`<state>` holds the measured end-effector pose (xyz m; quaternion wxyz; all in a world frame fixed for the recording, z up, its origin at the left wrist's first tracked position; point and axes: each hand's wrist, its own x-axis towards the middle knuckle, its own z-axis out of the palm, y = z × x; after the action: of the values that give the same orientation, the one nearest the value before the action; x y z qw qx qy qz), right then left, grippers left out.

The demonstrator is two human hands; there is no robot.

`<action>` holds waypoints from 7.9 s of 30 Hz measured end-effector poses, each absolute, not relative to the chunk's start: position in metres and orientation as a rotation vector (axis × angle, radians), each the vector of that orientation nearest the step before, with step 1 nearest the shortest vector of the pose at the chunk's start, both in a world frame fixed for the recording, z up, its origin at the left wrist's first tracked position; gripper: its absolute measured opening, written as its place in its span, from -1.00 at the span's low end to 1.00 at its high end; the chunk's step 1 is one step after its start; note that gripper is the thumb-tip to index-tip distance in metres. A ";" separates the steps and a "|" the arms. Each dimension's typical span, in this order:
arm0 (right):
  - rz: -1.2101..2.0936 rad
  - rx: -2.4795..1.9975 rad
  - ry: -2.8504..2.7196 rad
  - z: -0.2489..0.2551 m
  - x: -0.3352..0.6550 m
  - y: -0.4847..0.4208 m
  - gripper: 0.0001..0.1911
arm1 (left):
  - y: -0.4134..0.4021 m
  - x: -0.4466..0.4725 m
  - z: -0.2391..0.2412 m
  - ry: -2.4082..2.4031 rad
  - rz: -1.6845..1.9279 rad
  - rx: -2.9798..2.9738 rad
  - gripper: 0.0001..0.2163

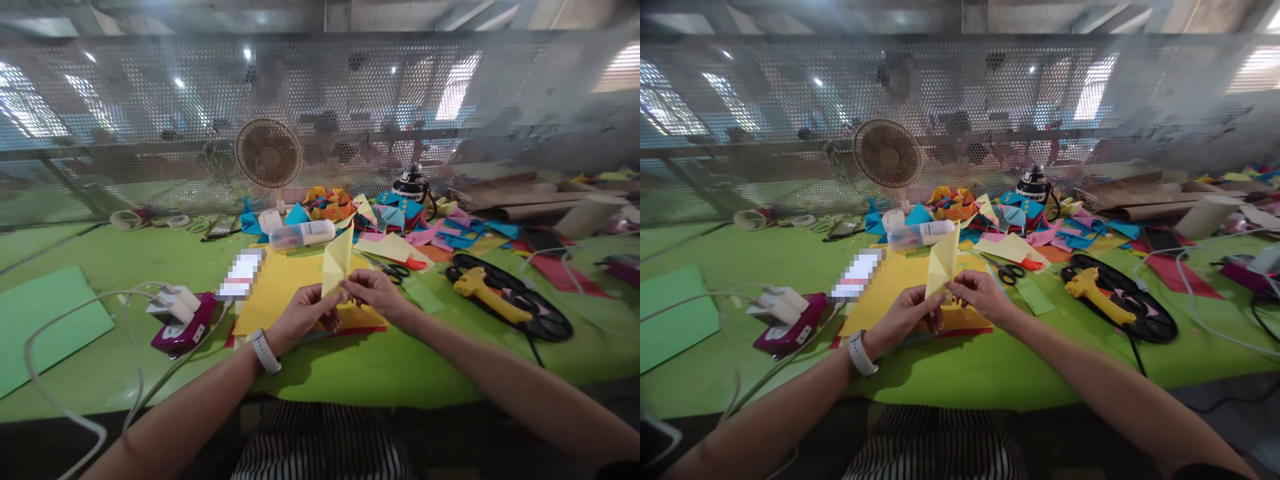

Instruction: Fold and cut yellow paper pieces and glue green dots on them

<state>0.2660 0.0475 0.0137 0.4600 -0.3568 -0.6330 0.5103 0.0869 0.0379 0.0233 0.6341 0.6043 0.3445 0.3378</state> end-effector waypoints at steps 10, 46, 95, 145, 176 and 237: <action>1.463 -0.858 -1.683 0.018 0.282 0.045 -0.74 | 0.045 0.077 0.028 0.809 0.970 1.305 -0.79; 1.331 -0.925 -1.412 0.021 0.283 0.048 -0.72 | 0.046 0.075 0.027 0.653 0.984 0.959 -0.66; 1.390 -0.943 -1.554 0.019 0.271 0.040 -0.69 | 0.039 0.085 0.020 0.896 0.872 1.254 -0.76; 1.324 -0.989 -1.688 0.017 0.271 0.038 -0.64 | 0.040 0.084 0.018 0.852 0.948 1.296 -0.77; 1.256 -1.005 -1.711 0.020 0.272 0.036 -0.67 | 0.039 0.083 0.022 0.792 0.843 1.230 -0.72; 0.304 -0.946 -2.136 0.015 0.261 0.027 -0.78 | 0.040 0.086 0.018 0.649 0.865 0.844 -0.80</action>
<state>0.2605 0.0267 0.0148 0.3830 -0.3711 -0.8375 0.1194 0.0857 0.0404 0.0181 0.7737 0.3899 0.2996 0.3995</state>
